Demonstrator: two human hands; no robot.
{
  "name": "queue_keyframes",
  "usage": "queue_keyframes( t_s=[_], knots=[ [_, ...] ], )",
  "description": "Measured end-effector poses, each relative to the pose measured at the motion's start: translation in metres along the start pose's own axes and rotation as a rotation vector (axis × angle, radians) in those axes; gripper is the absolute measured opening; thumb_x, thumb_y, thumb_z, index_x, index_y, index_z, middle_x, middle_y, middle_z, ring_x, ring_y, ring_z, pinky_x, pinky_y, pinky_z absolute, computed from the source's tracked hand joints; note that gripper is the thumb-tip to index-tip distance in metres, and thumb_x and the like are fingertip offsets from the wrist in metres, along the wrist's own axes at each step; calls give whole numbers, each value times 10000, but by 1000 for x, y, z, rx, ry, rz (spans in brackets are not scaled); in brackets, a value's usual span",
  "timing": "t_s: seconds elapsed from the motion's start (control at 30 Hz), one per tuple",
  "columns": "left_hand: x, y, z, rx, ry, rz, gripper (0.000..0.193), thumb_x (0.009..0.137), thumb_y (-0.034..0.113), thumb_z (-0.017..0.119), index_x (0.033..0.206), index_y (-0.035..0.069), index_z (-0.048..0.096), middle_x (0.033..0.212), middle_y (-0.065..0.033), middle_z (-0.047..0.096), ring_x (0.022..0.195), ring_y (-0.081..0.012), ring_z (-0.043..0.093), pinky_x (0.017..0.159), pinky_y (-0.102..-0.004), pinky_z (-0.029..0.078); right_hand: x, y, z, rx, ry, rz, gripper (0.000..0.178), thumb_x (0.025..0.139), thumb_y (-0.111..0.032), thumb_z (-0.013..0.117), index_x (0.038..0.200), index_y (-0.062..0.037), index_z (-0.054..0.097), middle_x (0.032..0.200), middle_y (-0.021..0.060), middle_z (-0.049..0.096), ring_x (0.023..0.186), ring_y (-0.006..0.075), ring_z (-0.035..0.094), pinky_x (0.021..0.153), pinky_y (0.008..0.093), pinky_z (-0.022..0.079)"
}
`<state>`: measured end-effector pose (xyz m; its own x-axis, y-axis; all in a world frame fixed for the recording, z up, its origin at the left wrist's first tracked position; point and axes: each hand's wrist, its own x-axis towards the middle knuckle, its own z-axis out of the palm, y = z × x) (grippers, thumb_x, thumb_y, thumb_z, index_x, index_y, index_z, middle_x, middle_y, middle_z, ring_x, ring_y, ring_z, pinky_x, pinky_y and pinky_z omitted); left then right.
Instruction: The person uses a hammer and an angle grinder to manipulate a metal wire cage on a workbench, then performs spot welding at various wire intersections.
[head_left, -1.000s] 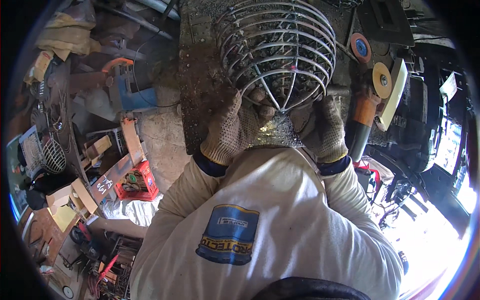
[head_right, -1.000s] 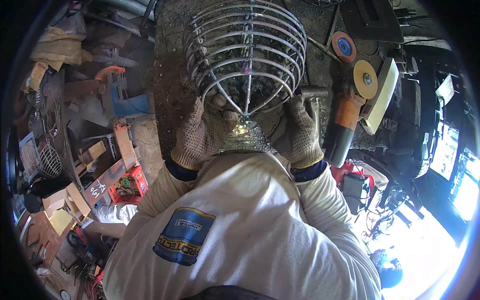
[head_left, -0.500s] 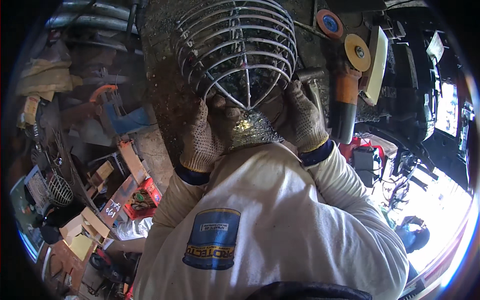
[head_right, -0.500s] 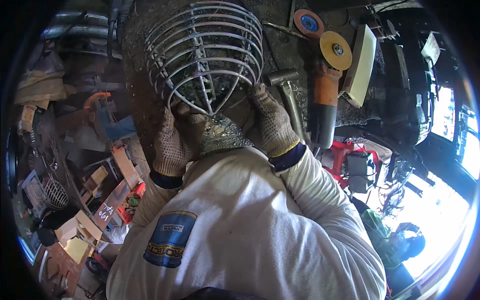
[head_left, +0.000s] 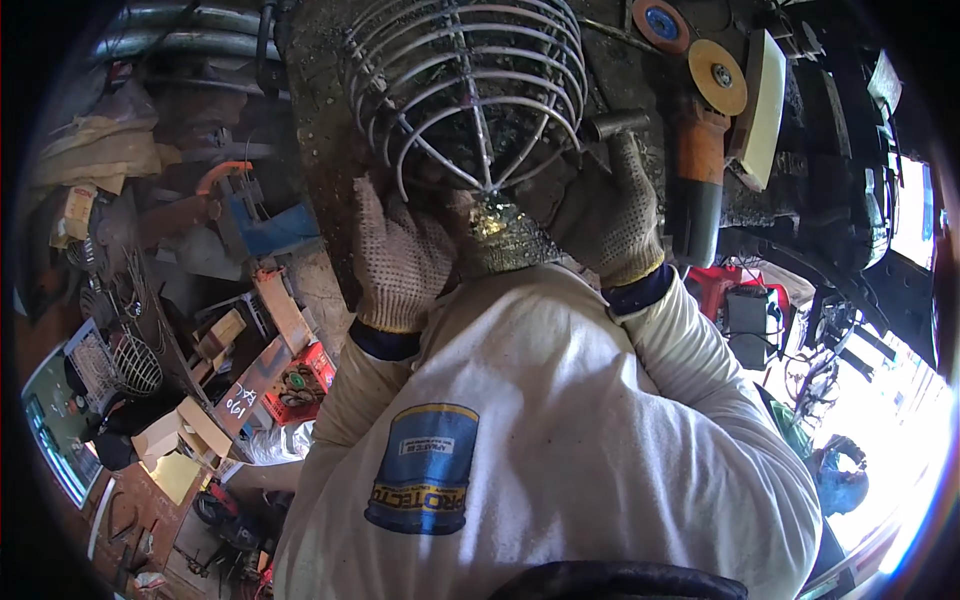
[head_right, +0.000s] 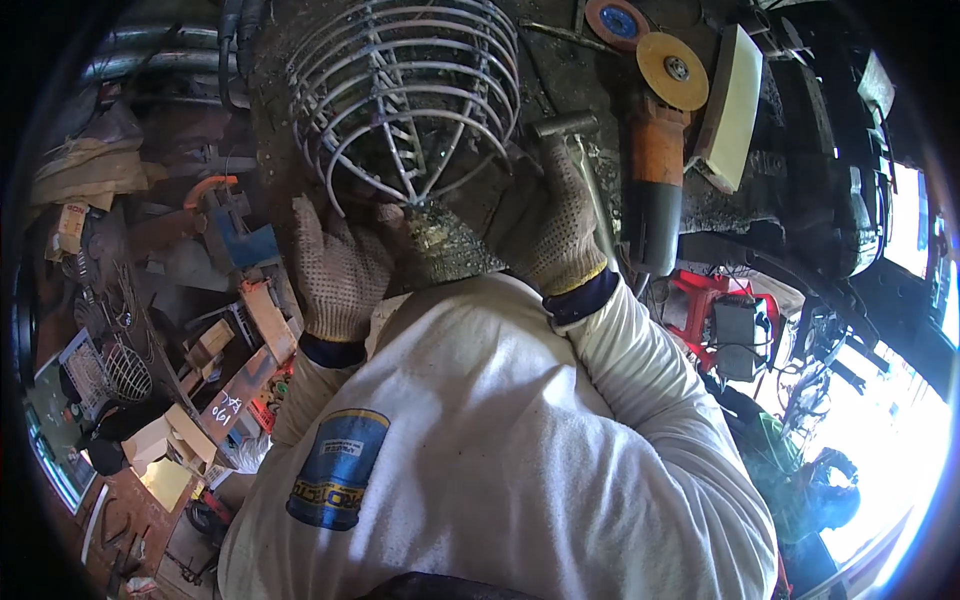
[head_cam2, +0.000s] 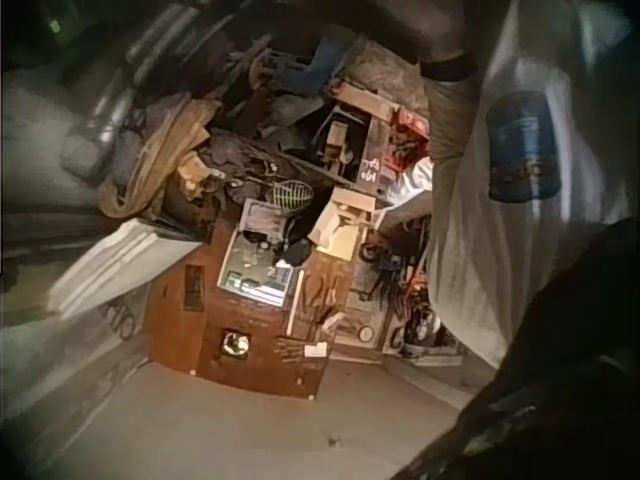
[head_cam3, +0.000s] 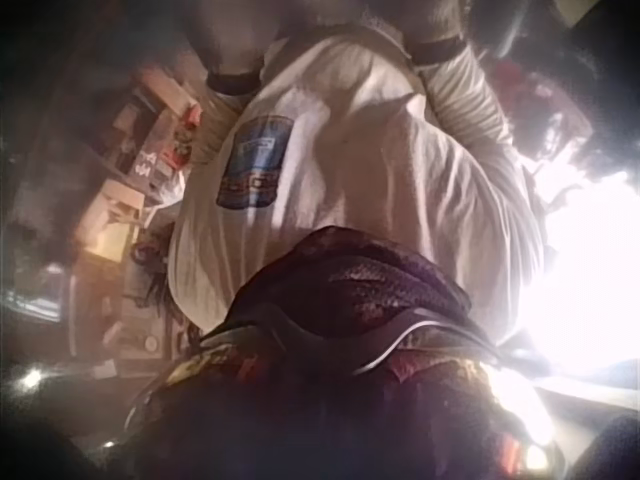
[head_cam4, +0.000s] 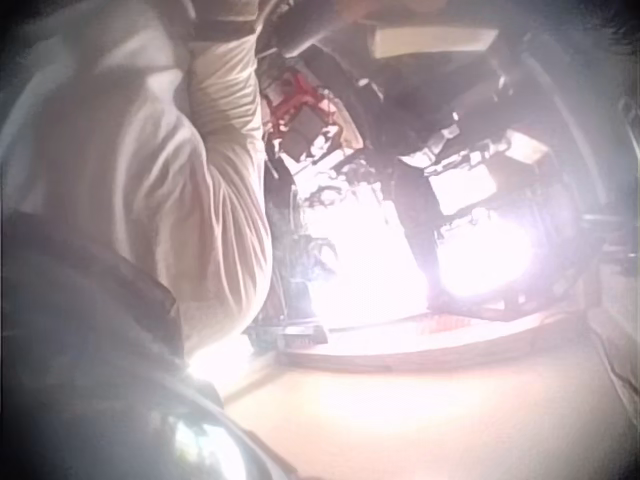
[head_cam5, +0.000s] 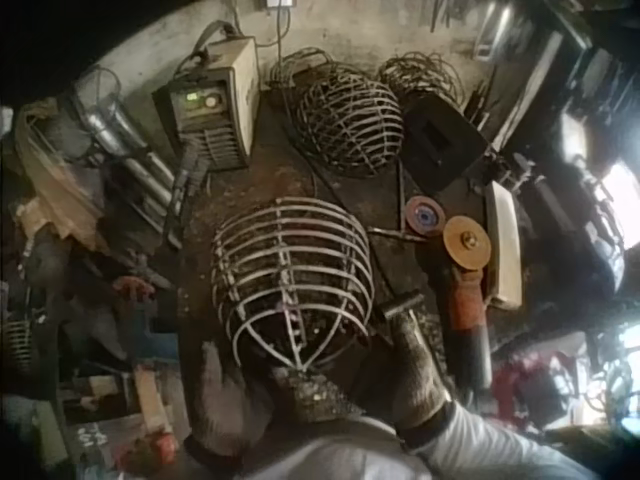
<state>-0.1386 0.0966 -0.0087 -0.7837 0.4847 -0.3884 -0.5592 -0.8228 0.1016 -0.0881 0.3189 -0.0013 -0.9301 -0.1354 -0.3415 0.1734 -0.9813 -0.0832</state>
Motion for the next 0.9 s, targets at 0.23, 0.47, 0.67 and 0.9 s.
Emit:
queue_keyframes(
  t_s=[0.23,0.47,0.67,0.9],
  knots=[
    [-19,6,-16,140,-74,13,556,1040,431,483,1406,14,452,1365,-180,557,1246,-311,550,1065,-414,471,-8,0,-13,-73,18,15,564,1019,-531,455,1287,-48,568,1345,171,598,1262,364,554,1115,526,396],
    [-11,7,-16,189,27,-7,391,1062,326,474,1363,78,500,1291,-108,618,1120,-219,642,911,-282,575,2,2,-20,-161,45,39,507,1052,-413,440,1365,-21,512,1362,181,589,1252,346,569,1109,493,408],
    [-7,-2,-7,242,45,62,327,1061,294,484,1291,86,588,1254,-104,654,1118,-253,649,940,-316,571,5,5,-13,-131,58,28,459,1056,-363,451,1346,-14,523,1335,184,604,1236,340,580,1107,490,416],
    [0,-1,-21,197,46,-5,306,1036,301,541,1257,96,593,1201,-98,652,1100,-261,632,977,-416,553,6,2,-11,-119,45,27,324,1068,-261,432,1231,-8,554,1233,222,637,1142,361,638,1052,532,488]
  ],
)
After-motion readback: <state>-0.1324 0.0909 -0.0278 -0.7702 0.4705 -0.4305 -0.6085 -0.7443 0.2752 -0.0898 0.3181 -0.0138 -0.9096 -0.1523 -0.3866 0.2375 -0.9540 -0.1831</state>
